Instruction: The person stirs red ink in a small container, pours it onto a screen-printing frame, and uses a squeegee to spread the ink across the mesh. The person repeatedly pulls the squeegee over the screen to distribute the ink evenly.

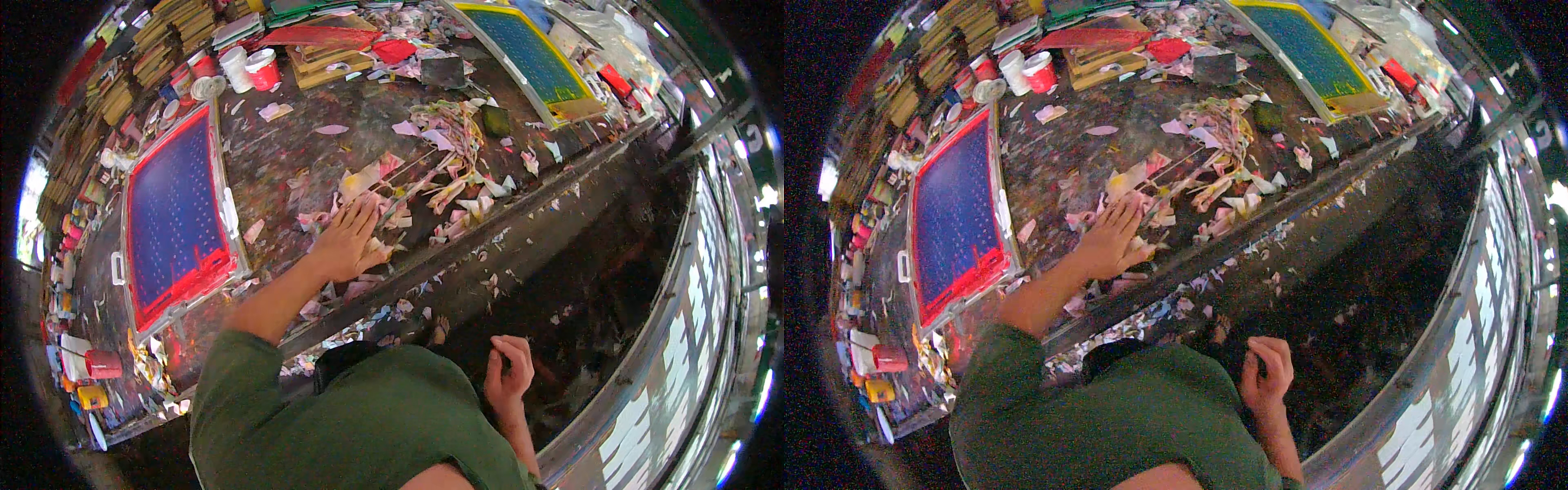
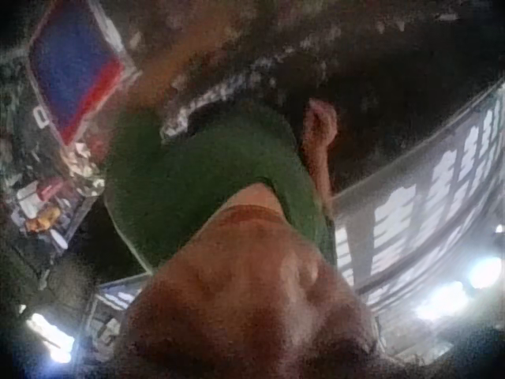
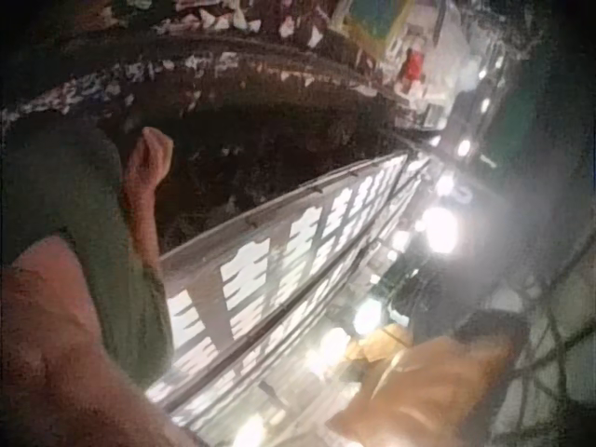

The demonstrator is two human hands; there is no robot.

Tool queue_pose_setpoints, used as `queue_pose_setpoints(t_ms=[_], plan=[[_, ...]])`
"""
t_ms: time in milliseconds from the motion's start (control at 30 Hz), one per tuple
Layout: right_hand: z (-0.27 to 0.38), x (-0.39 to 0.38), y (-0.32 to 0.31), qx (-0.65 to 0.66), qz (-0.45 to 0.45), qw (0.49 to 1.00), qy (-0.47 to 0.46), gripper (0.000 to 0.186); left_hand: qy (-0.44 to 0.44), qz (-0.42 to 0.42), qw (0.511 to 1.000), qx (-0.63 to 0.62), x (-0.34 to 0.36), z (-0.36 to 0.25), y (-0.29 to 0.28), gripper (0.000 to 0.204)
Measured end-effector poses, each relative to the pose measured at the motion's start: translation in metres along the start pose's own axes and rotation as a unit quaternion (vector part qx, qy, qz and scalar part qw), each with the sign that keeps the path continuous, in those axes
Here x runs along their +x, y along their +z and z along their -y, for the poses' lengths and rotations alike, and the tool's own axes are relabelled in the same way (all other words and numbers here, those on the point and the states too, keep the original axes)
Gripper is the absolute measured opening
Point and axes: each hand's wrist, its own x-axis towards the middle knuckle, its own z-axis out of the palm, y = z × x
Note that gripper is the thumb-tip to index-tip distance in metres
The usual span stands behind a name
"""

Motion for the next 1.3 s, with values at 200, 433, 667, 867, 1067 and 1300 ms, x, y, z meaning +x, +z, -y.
queue_pose_setpoints(t_ms=[200, 433, 667, 867, 1067, 1300], plan=[[-0.088, 0.102, -0.006, 0.069, 0.043, 0.992, -0.093, 0.021, -0.100, 0.095, 0.987, -0.083, 0.001, -0.031, -0.048, 0.077], [-0.168, 0.190, -0.030, 0.114, 0.053, 0.984, -0.130, 0.030, -0.175, -0.274, 0.935, -0.145, 0.145, -0.050, -0.038, 0.063], [-0.224, 0.216, -0.057, 0.114, 0.101, 0.980, -0.132, 0.033, -0.279, -0.292, 0.914, -0.038, 0.374, -0.059, 0.044, 0.076], [-0.270, 0.199, -0.087, 0.061, 0.065, 0.992, -0.094, 0.019, -0.278, -0.207, 0.930, -0.120, 0.411, 0.001, 0.068, 0.038], [-0.302, 0.194, -0.091, 0.091, 0.079, 0.992, -0.040, 0.016, -0.374, -0.266, 0.856, -0.240, 0.393, 0.016, 0.020, 0.035], [-0.277, 0.250, -0.028, 0.198, 0.138, 0.963, -0.118, 0.015, -0.344, -0.167, 0.919, -0.093, 0.325, -0.031, 0.004, 0.086]])
